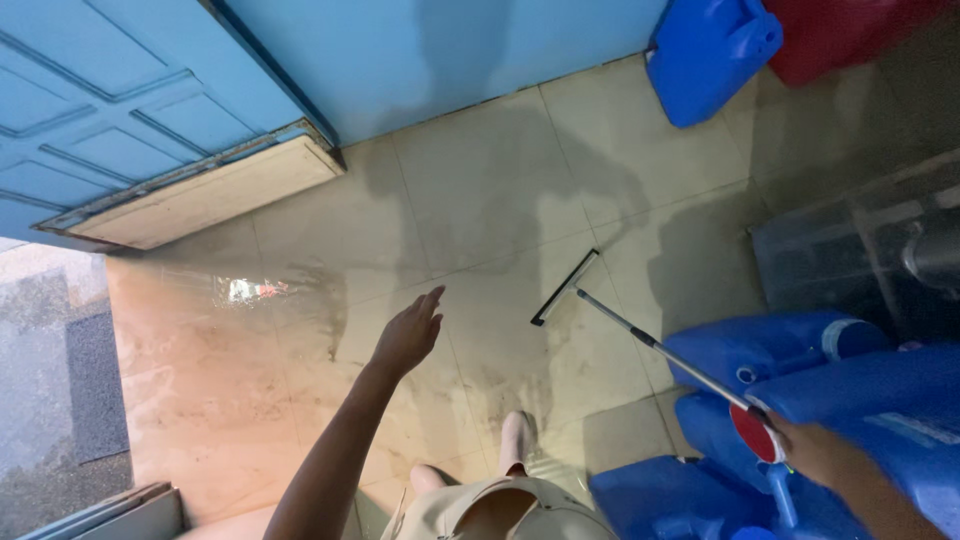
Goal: The person fills a blue plastic container with water from a tap, then moves to a green container and applies a label using a heat gun. They also sweep the floor with a squeegee and handle small packets on a counter.
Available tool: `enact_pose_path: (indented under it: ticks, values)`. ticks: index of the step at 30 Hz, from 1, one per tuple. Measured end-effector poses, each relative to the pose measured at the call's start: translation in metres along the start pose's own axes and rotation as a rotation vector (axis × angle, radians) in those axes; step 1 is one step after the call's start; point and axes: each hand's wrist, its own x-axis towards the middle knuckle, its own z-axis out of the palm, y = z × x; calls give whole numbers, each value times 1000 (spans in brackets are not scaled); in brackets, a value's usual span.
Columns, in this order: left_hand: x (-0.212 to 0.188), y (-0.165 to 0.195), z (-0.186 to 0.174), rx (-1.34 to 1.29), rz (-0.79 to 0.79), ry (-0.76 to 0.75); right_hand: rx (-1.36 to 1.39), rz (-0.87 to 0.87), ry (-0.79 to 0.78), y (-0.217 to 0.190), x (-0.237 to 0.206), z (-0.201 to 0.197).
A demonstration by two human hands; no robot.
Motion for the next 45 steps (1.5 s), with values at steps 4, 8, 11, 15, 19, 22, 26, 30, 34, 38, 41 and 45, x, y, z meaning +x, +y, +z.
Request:
enact_pose_path:
  ticks: [4,8,11,15,19,22,26,30,34,38,41,45]
  values:
    - [-24,-30,-9,-37,-123,1,-129,-104,7,-36,30,-49]
    - [-78,-76,-31,-6,-253,6,-248,-188,58,-144,73,-86]
    - [-111,-113,-57,-10,-348,76,-305,-321,170,-232,95,-128]
    - [-151,-161,-93,-46,-478,147,-475,-475,228,-367,105,-181]
    - [-186,-211,-131,-79,-492,250,-412,-637,240,-562,107,-199]
    - [-204,-248,-160,-99,-576,289,-239,-1053,464,-737,82,-186]
    - [-236,-277,-180,-63,-635,343,-251,-843,215,-932,14,-143]
    - [-276,-288,-193,-52,-616,462,-403,-967,197,-993,-29,-127]
    - [-305,-273,-188,-83,-753,524,-269,-1061,289,-917,-16,-136]
    - [-309,-244,-168,-70,-669,595,-162,-900,192,-736,4,-131]
    - [-308,-206,-141,-123,-612,620,-217,-660,187,-553,12,-96]
    - [-286,-138,-91,-62,-477,613,-187,-649,292,-287,9,-50]
